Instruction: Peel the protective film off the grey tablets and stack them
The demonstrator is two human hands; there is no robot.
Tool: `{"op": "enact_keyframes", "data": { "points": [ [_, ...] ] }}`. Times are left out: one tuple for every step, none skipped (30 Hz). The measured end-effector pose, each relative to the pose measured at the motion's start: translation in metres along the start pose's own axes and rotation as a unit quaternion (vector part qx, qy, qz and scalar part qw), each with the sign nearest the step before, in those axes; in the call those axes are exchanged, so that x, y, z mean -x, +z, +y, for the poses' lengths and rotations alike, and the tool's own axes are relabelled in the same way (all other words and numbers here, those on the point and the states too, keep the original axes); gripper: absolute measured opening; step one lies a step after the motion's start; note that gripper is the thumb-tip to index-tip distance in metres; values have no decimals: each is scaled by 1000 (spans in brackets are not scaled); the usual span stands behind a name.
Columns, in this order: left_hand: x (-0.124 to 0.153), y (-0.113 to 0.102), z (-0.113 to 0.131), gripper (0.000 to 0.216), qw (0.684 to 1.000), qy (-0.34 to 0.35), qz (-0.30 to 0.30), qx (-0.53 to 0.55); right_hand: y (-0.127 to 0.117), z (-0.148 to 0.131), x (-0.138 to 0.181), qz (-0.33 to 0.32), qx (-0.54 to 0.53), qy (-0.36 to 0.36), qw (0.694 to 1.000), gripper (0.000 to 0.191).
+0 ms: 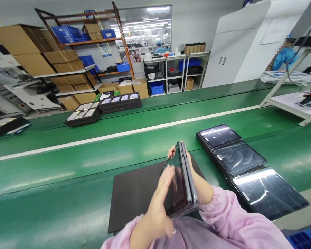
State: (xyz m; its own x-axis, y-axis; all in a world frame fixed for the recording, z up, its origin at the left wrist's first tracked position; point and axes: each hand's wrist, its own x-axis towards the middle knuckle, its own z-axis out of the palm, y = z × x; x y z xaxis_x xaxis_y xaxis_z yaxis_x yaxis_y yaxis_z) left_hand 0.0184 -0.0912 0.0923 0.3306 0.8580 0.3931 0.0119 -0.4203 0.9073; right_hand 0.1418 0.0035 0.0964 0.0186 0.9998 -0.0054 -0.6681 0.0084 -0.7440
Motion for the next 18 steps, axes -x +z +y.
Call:
{"op": "enact_keyframes", "data": {
  "points": [
    [10,-3,-5,91,998,23,-45,-43,1,-7,-2,3,-4,-1,1000,52],
    [18,-4,-11,102,992,42,-67,-99,2,-12,-3,5,-6,-3,1000,52],
    [24,-4,-16,107,982,63,-77,-160,4,-17,-4,8,-7,-10,1000,53],
    [27,-3,-22,106,969,86,-75,-217,7,-21,-3,12,-8,-21,1000,53],
    [29,0,-27,100,958,109,-61,-258,10,-23,-3,18,-9,-33,999,53],
    [29,2,-32,94,952,127,-45,-276,13,-25,-1,24,-10,-45,999,53],
    [29,5,-36,88,949,142,-32,-279,16,-25,0,30,-10,-54,998,52],
    [28,7,-39,84,950,152,-21,-273,18,-25,2,34,-8,-58,998,51],
    [27,9,-40,81,953,156,-13,-259,19,-25,3,36,-3,-58,998,51],
    [27,10,-41,79,958,154,-5,-241,20,-25,5,37,6,-55,998,51],
    [28,11,-42,77,965,146,3,-220,20,-25,7,40,15,-52,998,51],
    [29,12,-42,75,972,132,13,-196,20,-25,9,43,24,-50,998,51],
    [31,12,-43,73,978,114,25,-171,20,-25,11,46,32,-48,997,51],
    [33,13,-43,71,984,92,40,-145,20,-24,12,49,39,-46,997,51],
    [34,14,-43,69,989,67,59,-121,20,-24,13,54,45,-45,997,51],
    [36,14,-44,67,991,39,80,-98,21,-23,14,61,50,-45,996,51],
    [36,15,-44,64,992,6,103,-73,22,-21,14,73,58,-45,995,51],
    [36,15,-44,60,990,-42,130,-44,23,-20,12,88,66,-44,993,52]
  ]
}}
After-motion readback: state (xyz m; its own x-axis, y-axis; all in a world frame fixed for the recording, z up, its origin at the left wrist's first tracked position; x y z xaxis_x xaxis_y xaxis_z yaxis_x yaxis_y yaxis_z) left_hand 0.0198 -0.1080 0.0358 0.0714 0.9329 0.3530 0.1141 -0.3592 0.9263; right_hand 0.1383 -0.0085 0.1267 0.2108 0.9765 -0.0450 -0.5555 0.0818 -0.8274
